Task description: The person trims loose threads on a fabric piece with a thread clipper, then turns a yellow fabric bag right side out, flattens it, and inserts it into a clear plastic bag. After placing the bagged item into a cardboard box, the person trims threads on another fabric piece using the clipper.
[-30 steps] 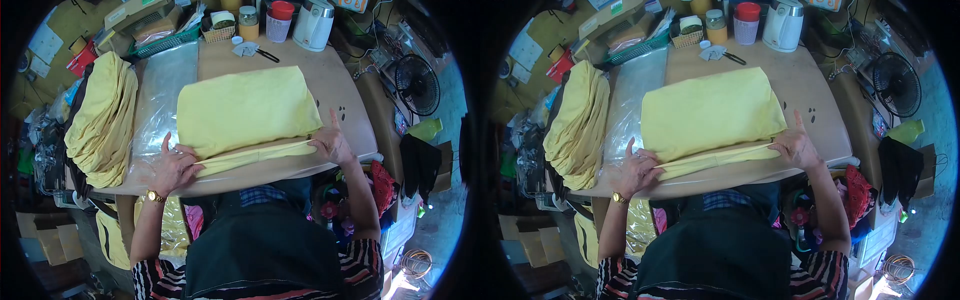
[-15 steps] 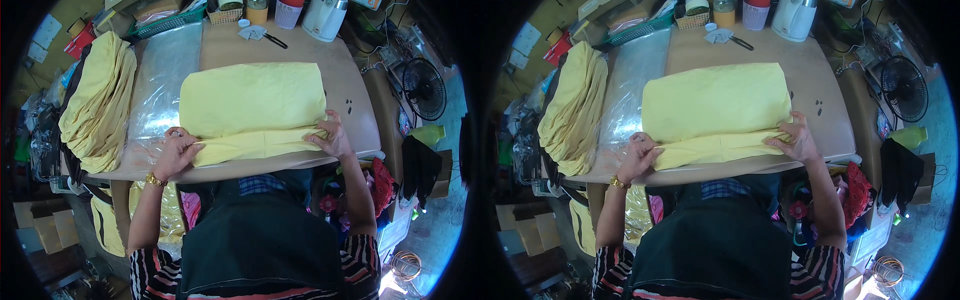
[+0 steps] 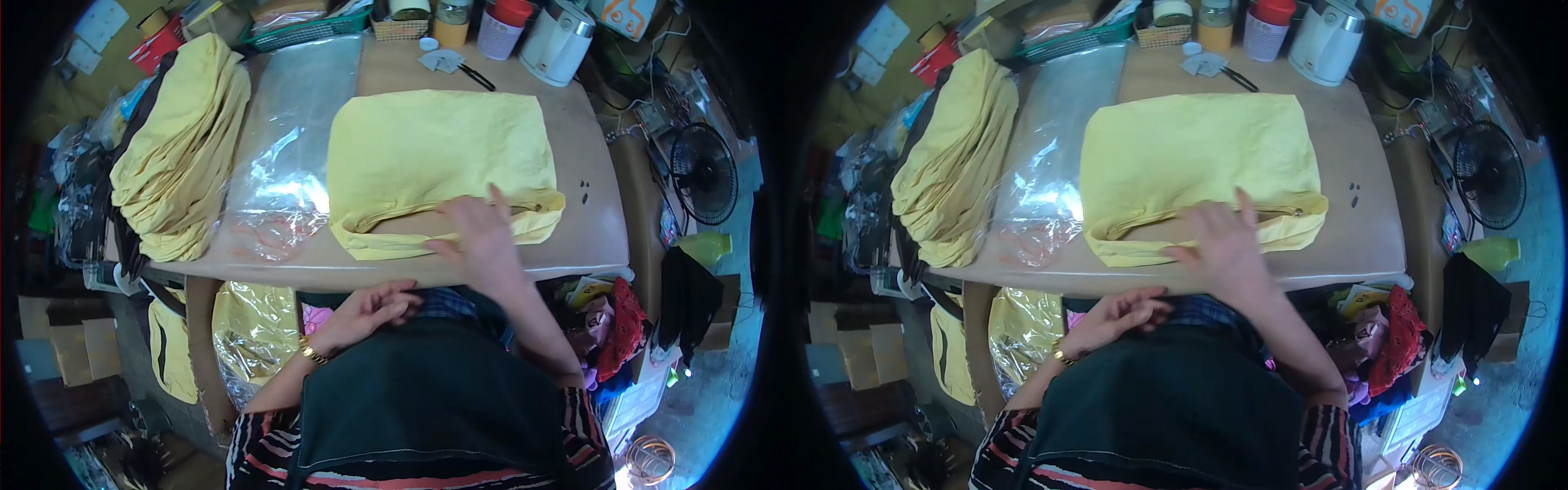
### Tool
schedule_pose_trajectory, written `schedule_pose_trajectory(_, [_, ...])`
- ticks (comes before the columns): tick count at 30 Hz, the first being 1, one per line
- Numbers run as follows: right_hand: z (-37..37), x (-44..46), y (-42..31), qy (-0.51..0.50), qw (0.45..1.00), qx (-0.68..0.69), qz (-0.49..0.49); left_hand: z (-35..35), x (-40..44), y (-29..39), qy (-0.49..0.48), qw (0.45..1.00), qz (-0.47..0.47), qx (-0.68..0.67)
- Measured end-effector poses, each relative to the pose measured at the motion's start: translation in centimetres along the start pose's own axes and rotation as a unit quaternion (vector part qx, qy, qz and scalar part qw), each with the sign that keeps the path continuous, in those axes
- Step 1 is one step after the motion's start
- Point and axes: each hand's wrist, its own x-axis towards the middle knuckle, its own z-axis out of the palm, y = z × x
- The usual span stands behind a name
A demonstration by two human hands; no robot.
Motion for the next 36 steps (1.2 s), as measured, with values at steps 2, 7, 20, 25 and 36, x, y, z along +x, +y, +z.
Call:
schedule_pose_trajectory(2, [3.1,1.0,-1.6,-0.044,0.998,0.011,-0.032,0.0,1.0,-0.3,0.027,0.997,0.026,-0.073])
schedule_pose_trajectory(7, [3.0,3.5,-2.2,-0.037,0.996,0.043,-0.064,-0.8,3.1,-0.5,0.120,0.960,0.151,-0.203])
schedule_pose_trajectory(20, [1.8,6.0,-2.4,0.060,0.995,-0.041,-0.074,0.1,6.4,0.3,0.137,0.922,0.260,-0.251])
schedule_pose_trajectory(25, [2.5,6.9,-1.5,0.024,0.996,0.085,-0.018,-0.2,6.5,-0.4,0.089,0.900,0.284,-0.319])
schedule_pose_trajectory(36, [-2.0,-3.4,8.4,0.066,0.988,-0.134,0.041,-0.1,6.4,2.0,0.147,0.872,0.266,-0.383])
